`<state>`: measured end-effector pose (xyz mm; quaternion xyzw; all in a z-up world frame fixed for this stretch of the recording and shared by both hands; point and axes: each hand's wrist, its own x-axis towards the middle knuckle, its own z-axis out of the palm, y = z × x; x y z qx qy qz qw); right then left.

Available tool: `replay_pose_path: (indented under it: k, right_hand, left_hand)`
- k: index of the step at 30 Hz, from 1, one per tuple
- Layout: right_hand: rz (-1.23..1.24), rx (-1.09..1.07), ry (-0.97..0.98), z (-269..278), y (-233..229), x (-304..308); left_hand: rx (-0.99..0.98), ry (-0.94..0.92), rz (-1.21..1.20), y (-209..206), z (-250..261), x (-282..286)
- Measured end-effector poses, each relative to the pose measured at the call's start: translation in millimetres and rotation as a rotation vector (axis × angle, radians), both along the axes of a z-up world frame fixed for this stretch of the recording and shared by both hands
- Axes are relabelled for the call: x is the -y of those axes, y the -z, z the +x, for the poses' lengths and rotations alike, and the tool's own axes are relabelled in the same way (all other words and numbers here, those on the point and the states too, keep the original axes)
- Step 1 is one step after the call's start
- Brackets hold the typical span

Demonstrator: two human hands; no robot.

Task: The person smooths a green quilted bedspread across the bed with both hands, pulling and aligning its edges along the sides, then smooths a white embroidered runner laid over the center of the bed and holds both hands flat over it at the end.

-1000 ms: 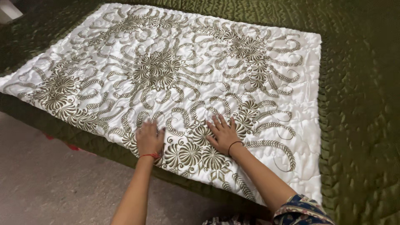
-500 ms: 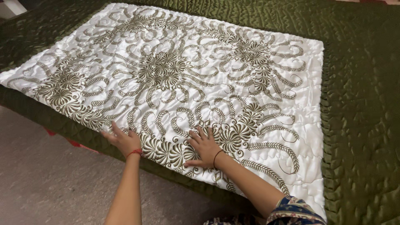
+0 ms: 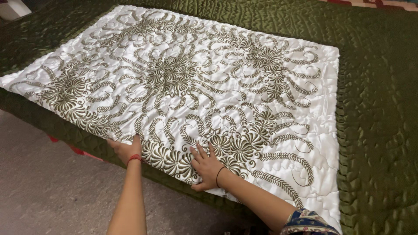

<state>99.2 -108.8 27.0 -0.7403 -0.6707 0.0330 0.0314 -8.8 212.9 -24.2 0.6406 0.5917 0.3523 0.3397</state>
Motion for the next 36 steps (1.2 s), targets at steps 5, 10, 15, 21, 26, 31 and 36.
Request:
replay_pose_path:
  k: [5,10,15,21,26,31,36]
  right_hand:
    - [0.041,-0.075,0.045,-5.1,-0.4,-9.0]
    - [0.095,-0.067,0.053,-15.9,11.1,-22.3]
    - [0.197,-0.098,0.016,-16.6,24.1,-25.1]
    - [0.196,-0.173,-0.124,-15.4,32.1,-31.4]
    - [0.184,-0.175,-0.158,-12.6,31.7,-31.5]
    - [0.118,-0.148,-0.133,-20.1,17.5,-27.6]
    - [0.272,-0.148,-0.092,-27.8,1.8,-34.4]
  left_hand:
    - [-0.164,-0.167,-0.088,12.8,3.3,-14.3]
    - [-0.145,-0.249,-0.324,31.2,4.4,-32.3]
    - [-0.131,-0.210,-0.146,64.2,0.5,-53.6]
    - [0.016,-0.068,0.282,83.7,-15.4,-63.6]
    - [0.020,-0.003,0.287,78.0,-19.0,-44.9]
    - [0.110,0.028,0.484,58.4,-26.1,-52.5]
    - [0.024,-0.016,0.098,47.1,-24.1,-80.5]
